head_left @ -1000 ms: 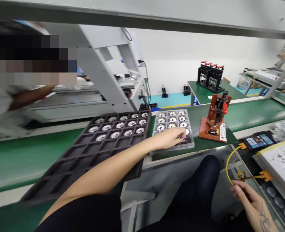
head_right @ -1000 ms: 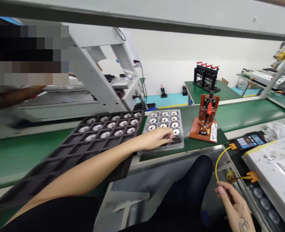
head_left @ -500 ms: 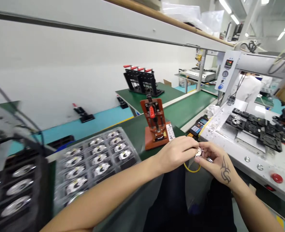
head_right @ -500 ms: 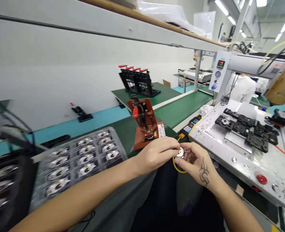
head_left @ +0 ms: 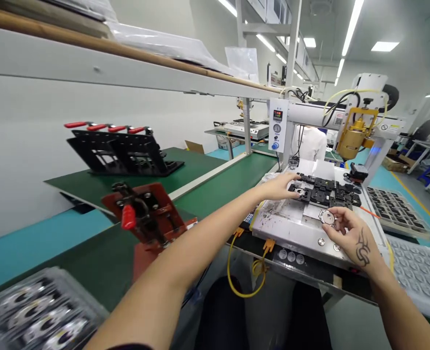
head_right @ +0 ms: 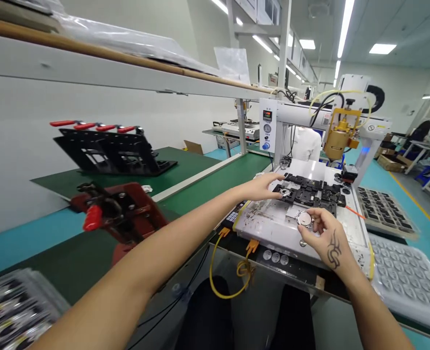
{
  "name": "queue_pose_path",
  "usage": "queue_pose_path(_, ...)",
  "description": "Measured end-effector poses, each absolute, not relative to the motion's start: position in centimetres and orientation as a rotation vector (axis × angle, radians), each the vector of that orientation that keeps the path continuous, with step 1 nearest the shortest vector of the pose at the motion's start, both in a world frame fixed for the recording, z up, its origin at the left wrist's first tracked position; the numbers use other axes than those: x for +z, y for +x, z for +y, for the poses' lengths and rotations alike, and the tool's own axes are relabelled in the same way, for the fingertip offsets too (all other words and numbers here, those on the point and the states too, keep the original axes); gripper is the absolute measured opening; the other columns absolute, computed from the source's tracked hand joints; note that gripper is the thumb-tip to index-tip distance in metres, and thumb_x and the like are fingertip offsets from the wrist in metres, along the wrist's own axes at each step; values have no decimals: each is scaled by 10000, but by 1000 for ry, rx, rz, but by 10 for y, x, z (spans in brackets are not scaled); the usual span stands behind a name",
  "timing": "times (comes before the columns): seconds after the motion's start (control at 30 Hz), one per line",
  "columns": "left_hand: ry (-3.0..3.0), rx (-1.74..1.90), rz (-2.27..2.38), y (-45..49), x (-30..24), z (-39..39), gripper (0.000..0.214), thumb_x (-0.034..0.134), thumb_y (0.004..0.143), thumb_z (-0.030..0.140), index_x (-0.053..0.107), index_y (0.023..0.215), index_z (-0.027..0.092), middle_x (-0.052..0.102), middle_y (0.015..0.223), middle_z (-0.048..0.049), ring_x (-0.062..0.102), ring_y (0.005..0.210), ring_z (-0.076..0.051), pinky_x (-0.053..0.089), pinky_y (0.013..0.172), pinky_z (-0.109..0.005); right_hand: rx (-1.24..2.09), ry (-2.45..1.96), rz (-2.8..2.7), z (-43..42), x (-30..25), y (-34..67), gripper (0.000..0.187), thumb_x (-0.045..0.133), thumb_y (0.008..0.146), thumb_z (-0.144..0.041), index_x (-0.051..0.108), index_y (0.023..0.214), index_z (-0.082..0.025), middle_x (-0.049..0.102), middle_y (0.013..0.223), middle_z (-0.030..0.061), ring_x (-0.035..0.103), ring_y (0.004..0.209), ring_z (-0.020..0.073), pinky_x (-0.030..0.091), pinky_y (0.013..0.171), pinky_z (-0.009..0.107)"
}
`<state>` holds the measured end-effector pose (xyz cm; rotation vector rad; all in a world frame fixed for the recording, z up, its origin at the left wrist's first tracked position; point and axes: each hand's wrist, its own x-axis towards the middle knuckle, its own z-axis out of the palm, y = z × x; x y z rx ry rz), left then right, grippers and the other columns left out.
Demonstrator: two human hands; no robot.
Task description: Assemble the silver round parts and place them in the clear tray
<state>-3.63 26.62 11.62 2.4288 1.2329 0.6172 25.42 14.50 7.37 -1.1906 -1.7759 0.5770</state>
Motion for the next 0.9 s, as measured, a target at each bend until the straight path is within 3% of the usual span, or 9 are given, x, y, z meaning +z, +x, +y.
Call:
queue_pose_path(0.13,2421,400,1166,-25,120,314,542,847,768,435,780,1231,160,736,1403,-140,666,1305,-351,505,1102,-409,534,-1214,-1797,134,80,280,451,808,889,-498,710,1223,-211,627,784,-2,587,686,189,529,659,328)
queue_pose_path(0.33,2427,390,1134,-21,123,324,381,894,669,386,827,988,189,804,1151,-92,713,1097,-323,527,958,-372,487,-1225,-1790,159,89,277,467,784,891,-528,699,1199,-187,606,759,-2,566,684,187,507,648,325)
queue_pose_path(0.4,2412,482,1133,-22,129,320,394,888,677,392,817,995,172,794,1149,-106,705,1101,-322,520,974,-383,452,-1214,-1851,186,94,261,464,761,883,-536,695,1165,-174,589,756,-7,550,684,186,486,644,320)
queue_pose_path(0.57,2321,822,1105,-36,144,291,521,774,848,460,713,1249,133,732,1310,-162,678,1167,-271,518,1028,-399,368,-1224,-2143,259,104,215,349,787,824,-441,721,1032,-168,679,934,51,604,840,212,494,767,322)
queue_pose_path(0.7,2253,970,1058,-53,144,257,482,785,839,444,698,1201,139,743,1253,-155,686,1104,-249,546,1003,-412,438,-1271,-2263,294,105,194,286,847,777,-391,774,935,-164,713,879,41,619,800,204,472,727,301)
queue_pose_path(0.9,2198,1011,1070,-77,133,219,437,806,831,436,698,1175,188,735,1272,-127,684,1053,-241,577,969,-434,489,-1363,-2370,312,103,189,307,858,788,-421,843,979,-181,720,815,17,634,749,196,464,690,294)
